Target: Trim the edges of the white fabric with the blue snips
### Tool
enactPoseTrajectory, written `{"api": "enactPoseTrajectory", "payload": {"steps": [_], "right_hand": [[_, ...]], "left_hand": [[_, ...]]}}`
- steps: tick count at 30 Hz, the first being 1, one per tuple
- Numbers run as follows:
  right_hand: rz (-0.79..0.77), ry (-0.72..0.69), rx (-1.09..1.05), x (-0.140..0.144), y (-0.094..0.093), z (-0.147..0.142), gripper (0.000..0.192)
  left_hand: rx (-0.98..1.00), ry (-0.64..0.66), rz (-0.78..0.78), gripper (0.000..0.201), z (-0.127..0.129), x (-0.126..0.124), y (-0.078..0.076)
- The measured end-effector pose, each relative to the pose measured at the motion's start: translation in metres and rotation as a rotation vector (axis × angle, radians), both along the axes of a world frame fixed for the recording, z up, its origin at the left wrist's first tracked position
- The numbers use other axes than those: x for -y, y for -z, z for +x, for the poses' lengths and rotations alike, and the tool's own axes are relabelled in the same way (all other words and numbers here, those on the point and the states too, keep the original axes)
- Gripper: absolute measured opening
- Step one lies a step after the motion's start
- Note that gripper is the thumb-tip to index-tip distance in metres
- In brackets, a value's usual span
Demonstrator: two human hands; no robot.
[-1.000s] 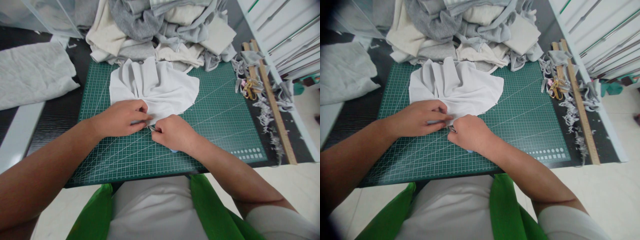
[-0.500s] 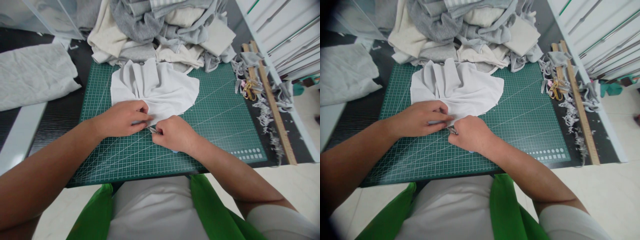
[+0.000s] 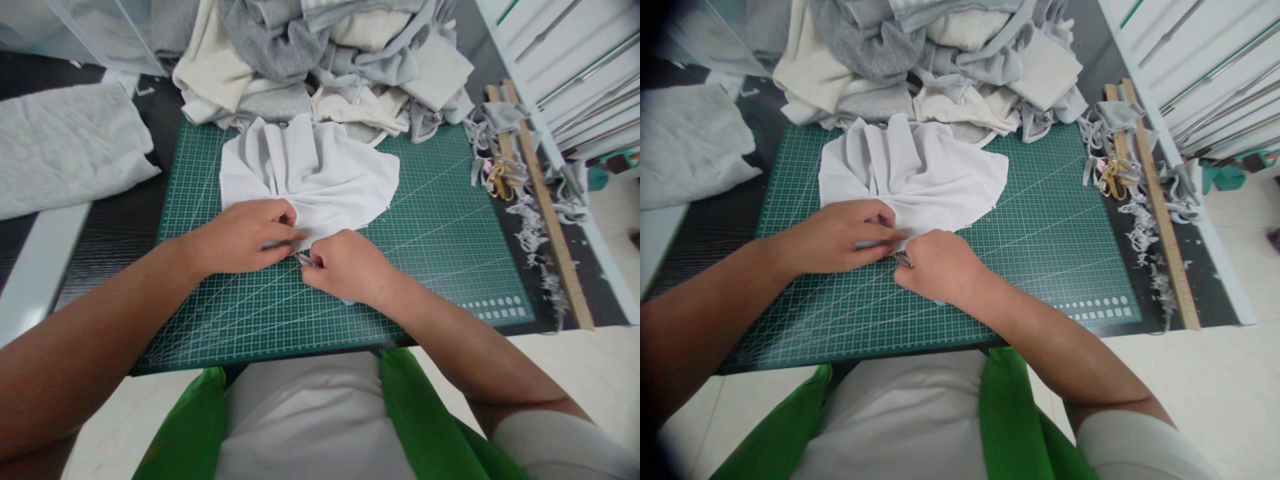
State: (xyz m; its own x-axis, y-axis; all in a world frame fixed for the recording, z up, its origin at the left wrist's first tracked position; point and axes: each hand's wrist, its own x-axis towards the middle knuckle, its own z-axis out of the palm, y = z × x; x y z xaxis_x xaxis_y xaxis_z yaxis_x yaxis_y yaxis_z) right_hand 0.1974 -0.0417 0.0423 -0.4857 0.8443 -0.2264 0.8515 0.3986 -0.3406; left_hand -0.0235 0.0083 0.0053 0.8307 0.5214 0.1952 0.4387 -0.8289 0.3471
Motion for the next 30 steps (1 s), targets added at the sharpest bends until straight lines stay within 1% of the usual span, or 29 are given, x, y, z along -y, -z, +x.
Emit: {"api": "enactPoseTrajectory", "payload": {"steps": [8, 13, 20, 25, 30], "right_hand": [[0.002, -0.036, 0.058, -0.0018, 0.0005, -0.0016, 0.030], [0.018, -0.027, 0.026, -0.0013, 0.0011, -0.0001, 0.031], [0.015, -0.050, -0.043, 0.0003, -0.0007, 0.0044, 0.027], [0.022, -0.034, -0.024, 0.0009, 0.0016, 0.0036, 0.029], [0.021, -0.036, -0.026, 0.0008, 0.0015, 0.0023, 0.031]], "left_hand": [[0.039, 0.023, 0.012, 0.026, -0.0001, -0.0006, -0.0003], [0.025, 0.011, -0.010, 0.027, 0.0006, 0.0000, -0.0011], [-0.011, 0.002, -0.012, 0.028, 0.0010, 0.0001, -0.0016], [-0.033, -0.001, -0.001, 0.027, 0.0012, 0.0004, -0.0026], [-0.005, 0.008, 0.001, 0.027, 0.0010, 0.0005, -0.0024]]}}
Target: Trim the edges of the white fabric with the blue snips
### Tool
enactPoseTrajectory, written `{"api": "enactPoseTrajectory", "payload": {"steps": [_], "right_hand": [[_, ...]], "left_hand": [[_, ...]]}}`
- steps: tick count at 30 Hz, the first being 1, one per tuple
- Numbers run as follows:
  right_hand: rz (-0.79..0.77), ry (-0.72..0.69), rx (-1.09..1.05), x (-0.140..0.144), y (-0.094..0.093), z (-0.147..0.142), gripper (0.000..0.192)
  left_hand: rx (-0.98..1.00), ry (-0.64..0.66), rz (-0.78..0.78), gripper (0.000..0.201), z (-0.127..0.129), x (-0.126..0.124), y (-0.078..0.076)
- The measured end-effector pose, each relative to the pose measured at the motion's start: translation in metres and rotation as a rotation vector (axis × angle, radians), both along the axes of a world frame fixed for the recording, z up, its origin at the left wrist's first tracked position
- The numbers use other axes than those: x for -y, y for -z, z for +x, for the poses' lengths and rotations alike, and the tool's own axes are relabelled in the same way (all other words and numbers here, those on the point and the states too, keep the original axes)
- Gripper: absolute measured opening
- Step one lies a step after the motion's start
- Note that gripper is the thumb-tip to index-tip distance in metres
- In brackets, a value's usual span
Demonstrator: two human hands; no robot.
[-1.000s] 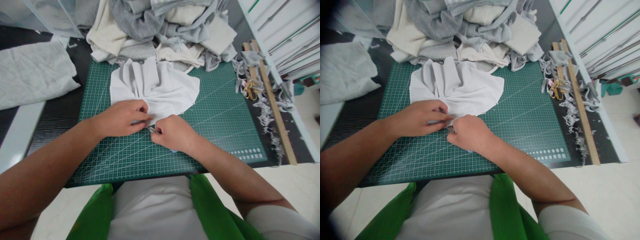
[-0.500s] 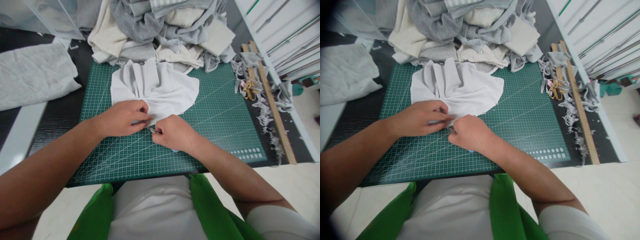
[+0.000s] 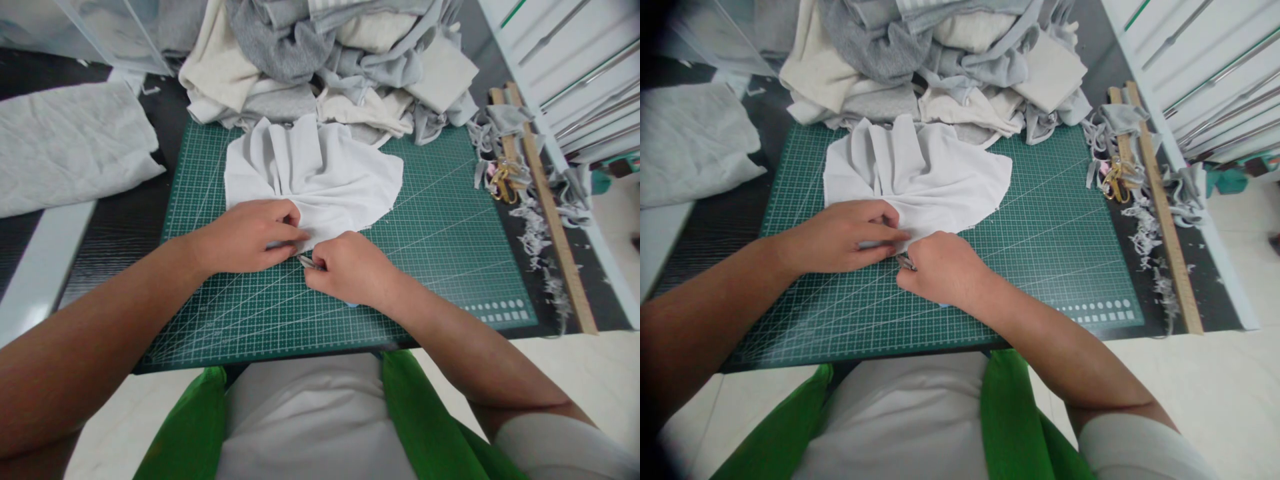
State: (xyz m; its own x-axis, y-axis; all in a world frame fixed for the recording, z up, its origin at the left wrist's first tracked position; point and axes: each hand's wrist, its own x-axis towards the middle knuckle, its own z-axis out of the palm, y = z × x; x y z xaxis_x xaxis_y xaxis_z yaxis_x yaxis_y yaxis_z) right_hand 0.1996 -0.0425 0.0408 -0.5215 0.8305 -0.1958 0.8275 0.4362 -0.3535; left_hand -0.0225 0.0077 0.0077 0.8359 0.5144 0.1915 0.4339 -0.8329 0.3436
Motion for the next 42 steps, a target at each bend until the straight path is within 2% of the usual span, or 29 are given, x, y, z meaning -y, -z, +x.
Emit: {"api": "enactPoseTrajectory", "payload": {"steps": [14, 24, 42], "right_hand": [[-0.012, -0.001, 0.008, -0.0025, -0.0035, -0.0062, 0.030], [-0.064, 0.010, 0.005, -0.0051, -0.0040, -0.0056, 0.029], [-0.025, 0.020, -0.022, -0.0024, -0.0006, -0.0030, 0.029]], "left_hand": [[0.054, 0.013, -0.013, 0.023, 0.0003, -0.0008, 0.0005], [0.010, -0.016, -0.040, 0.025, 0.0012, -0.0004, -0.0012], [0.105, 0.001, -0.137, 0.027, -0.0026, -0.0011, -0.0041]]}}
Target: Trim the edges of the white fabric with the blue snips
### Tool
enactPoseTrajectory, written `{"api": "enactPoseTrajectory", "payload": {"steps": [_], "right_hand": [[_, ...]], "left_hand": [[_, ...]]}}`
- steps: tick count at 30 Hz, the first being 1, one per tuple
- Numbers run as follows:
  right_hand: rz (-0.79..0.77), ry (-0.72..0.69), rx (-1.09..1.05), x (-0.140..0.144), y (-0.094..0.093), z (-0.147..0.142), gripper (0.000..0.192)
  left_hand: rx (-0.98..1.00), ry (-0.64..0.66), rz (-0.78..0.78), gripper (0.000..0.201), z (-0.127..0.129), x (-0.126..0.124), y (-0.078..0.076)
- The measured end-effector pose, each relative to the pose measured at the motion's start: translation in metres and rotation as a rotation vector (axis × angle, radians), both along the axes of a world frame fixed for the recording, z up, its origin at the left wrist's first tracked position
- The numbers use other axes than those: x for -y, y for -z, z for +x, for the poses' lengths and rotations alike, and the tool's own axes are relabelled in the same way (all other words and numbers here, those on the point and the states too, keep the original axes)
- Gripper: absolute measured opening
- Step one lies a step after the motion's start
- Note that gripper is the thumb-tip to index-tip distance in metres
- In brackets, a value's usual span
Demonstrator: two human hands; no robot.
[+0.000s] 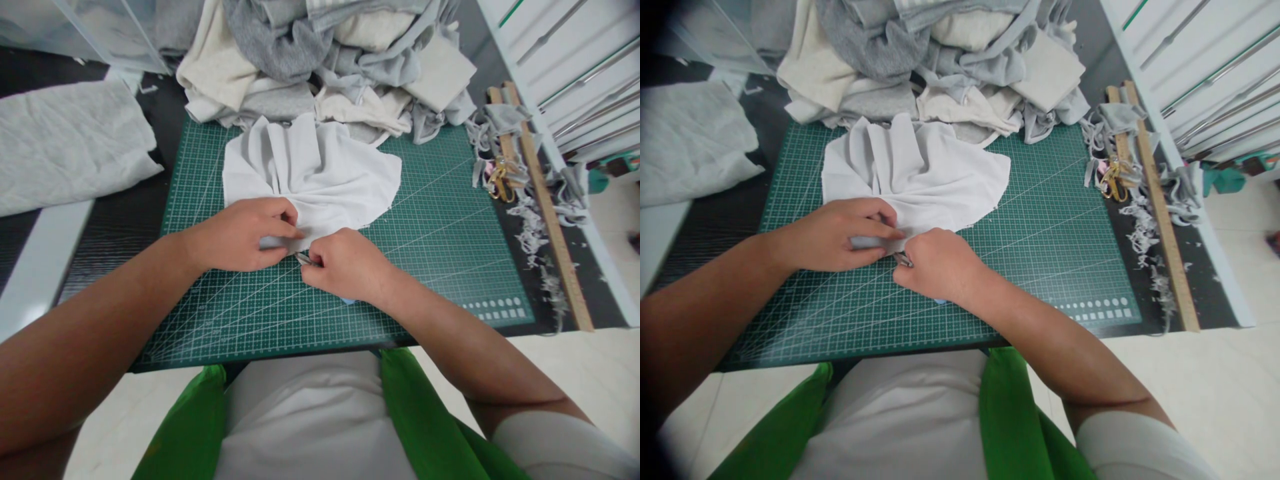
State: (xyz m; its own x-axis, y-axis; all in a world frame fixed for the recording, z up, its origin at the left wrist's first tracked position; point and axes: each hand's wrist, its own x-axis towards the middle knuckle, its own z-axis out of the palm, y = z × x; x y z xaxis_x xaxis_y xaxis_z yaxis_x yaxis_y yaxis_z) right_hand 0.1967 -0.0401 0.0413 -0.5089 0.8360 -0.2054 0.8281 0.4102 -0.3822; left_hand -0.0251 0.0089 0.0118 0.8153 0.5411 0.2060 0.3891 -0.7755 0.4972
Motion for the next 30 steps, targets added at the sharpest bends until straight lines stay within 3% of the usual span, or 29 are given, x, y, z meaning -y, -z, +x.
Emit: {"api": "enactPoseTrajectory", "payload": {"steps": [30], "right_hand": [[0.051, -0.026, 0.059, 0.0022, 0.0010, -0.0029, 0.031]], "left_hand": [[0.000, 0.007, 0.027, 0.027, 0.0006, -0.0004, 0.0010]]}}
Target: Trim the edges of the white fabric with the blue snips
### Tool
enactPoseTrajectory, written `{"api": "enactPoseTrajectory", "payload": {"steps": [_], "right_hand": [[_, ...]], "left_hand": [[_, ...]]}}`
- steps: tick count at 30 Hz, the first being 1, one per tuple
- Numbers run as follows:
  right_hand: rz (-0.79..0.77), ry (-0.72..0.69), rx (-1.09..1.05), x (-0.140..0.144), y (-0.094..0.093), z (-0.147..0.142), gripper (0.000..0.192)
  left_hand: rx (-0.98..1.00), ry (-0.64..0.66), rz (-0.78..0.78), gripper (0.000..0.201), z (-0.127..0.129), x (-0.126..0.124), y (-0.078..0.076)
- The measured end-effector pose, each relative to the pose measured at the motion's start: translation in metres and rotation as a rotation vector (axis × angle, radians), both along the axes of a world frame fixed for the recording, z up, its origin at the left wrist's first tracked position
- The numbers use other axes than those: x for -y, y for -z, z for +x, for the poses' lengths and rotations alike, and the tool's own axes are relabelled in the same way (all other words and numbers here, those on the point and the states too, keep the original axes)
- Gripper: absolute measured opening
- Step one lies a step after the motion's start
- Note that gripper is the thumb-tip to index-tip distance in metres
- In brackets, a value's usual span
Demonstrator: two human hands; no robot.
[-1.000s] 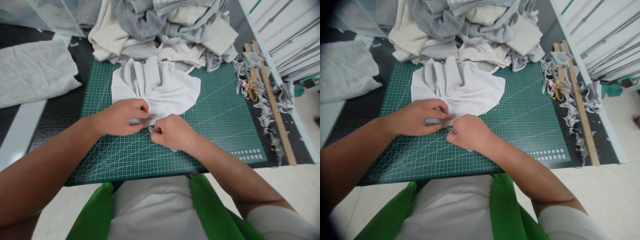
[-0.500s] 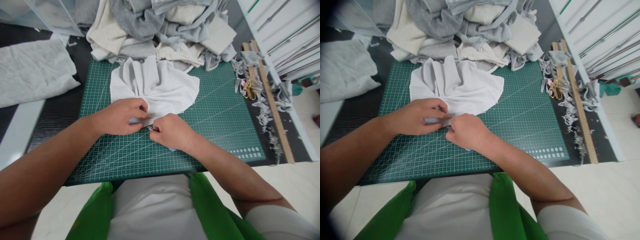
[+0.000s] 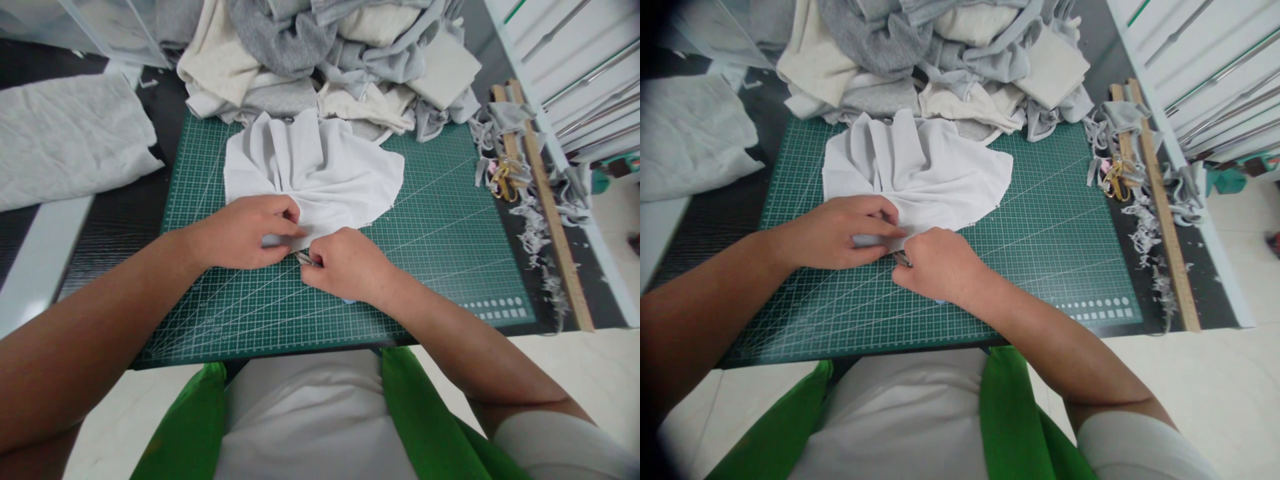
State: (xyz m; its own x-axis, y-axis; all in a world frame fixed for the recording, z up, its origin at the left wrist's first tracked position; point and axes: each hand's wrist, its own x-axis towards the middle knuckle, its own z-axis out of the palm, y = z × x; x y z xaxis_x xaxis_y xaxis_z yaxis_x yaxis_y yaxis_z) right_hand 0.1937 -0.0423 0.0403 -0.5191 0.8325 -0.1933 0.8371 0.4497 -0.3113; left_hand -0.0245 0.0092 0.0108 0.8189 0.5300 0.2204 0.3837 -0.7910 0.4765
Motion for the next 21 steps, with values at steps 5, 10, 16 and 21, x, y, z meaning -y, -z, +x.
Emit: {"api": "enactPoseTrajectory", "payload": {"steps": [5, 10, 16, 21], "right_hand": [[-0.012, -0.006, -0.005, -0.0009, -0.0011, -0.0008, 0.032], [-0.006, -0.004, -0.009, -0.0011, -0.0005, -0.0016, 0.032], [-0.019, 0.000, -0.020, -0.0011, -0.0007, -0.0020, 0.031], [-0.041, -0.012, 0.011, -0.0023, -0.0013, -0.0020, 0.031]], "left_hand": [[-0.010, -0.005, -0.006, 0.026, 0.0009, 0.0000, -0.0002], [0.011, 0.007, 0.023, 0.026, 0.0001, -0.0005, 0.0013], [-0.010, 0.005, 0.023, 0.027, 0.0013, -0.0002, 0.0002], [0.002, 0.007, 0.030, 0.026, 0.0014, -0.0004, 0.0008]]}}
